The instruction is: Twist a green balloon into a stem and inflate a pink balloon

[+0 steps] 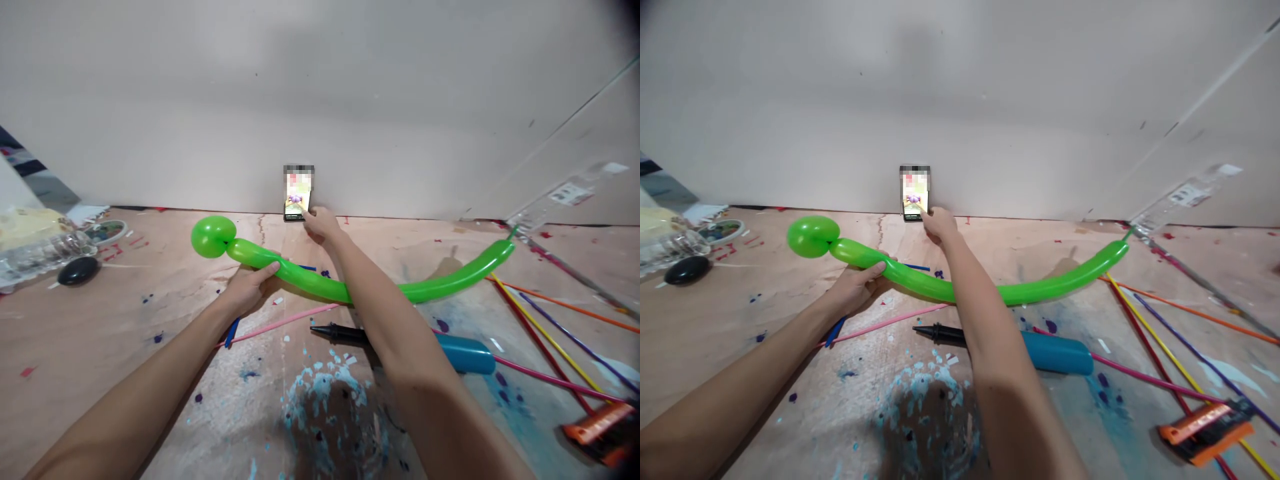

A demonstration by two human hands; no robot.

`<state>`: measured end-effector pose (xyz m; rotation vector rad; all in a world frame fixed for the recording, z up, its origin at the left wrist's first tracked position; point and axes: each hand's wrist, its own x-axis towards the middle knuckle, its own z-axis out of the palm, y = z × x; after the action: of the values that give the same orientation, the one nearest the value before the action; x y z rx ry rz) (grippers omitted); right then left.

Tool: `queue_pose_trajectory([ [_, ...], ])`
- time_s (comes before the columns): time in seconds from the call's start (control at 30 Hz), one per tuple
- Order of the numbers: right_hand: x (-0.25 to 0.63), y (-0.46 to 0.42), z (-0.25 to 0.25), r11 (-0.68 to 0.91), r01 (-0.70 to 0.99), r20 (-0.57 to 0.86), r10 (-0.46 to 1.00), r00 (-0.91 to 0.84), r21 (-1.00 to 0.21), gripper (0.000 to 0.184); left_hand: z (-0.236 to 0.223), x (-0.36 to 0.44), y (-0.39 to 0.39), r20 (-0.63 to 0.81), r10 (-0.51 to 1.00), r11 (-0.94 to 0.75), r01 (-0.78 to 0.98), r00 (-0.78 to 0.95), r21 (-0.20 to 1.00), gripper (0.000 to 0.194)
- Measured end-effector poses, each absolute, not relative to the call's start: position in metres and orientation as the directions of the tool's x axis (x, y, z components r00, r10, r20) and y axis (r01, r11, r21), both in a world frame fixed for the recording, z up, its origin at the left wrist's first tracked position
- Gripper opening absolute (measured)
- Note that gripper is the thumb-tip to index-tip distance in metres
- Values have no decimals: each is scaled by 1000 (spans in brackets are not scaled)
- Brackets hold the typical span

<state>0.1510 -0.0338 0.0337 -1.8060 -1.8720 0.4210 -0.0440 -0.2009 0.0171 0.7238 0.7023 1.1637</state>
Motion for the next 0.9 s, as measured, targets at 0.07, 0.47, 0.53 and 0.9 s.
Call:
queue_pose_trajectory([
  [0.07,147,-37,43,68,822,157,987,26,-565,49,18,-42,-202,-92,966,209,-526,240,825,29],
  [0.47,131,-169,113,434,726,-76,830,-552,-534,65,41,-37,-209,-49,988,130,-606,149,785,30],
  [0.53,138,-196,113,453,699,-32,827,-562,-553,57,57,-35,-213,-51,990,126,-682,130,721,20],
  [0.9,135,-256,114,345,938,93,936,-340,-46,34,119,-33,-225,34,974,-205,-809,-224,551,23],
])
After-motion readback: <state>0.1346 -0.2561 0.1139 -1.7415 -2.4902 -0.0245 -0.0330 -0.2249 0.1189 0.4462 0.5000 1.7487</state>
